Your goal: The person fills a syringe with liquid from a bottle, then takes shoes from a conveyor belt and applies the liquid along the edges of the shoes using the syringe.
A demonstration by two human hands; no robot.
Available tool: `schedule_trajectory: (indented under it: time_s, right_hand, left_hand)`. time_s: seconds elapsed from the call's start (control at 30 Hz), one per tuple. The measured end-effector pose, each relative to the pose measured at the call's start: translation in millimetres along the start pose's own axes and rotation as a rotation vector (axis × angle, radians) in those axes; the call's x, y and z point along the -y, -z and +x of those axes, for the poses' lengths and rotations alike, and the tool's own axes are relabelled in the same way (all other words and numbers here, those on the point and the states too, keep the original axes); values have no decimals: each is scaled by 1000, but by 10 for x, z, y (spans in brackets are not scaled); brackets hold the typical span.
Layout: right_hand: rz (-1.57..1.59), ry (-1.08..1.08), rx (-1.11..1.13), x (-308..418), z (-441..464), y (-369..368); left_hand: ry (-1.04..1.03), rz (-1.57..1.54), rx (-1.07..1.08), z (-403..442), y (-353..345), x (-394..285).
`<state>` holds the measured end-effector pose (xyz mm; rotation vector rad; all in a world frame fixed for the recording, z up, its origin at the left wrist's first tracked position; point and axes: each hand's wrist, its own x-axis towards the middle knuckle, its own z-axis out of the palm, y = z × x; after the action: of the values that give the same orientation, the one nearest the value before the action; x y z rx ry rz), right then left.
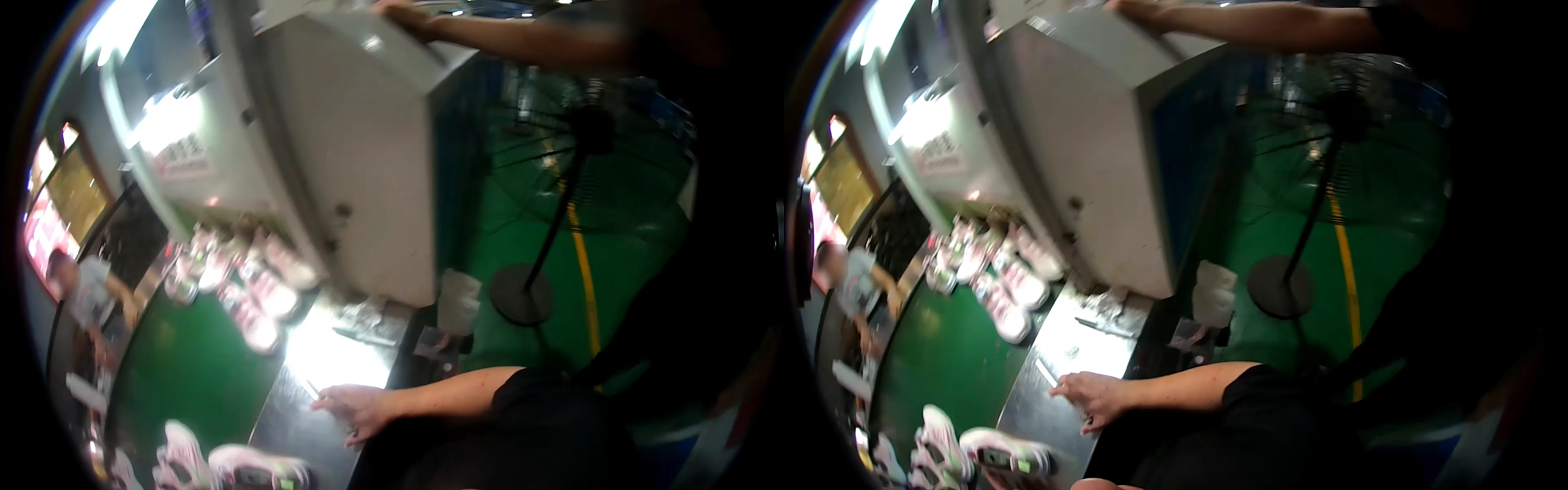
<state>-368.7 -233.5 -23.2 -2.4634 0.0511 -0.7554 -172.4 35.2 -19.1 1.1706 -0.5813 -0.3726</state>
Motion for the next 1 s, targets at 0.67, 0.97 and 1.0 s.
schedule_trajectory:
  time_s: [0.67, 0.97, 1.0]
  right_hand:
    - [42, 119, -105, -56, 38, 136]
    - [69, 115, -157, -114, -15, 53]
    - [69, 118, -161, -116, -18, 60]
  left_hand:
    - [-168, 452, 34, -159, -377, -18]
    - [-417, 705, 106, -5, -189, -216]
    - [-338, 681, 68, 12, -214, -313]
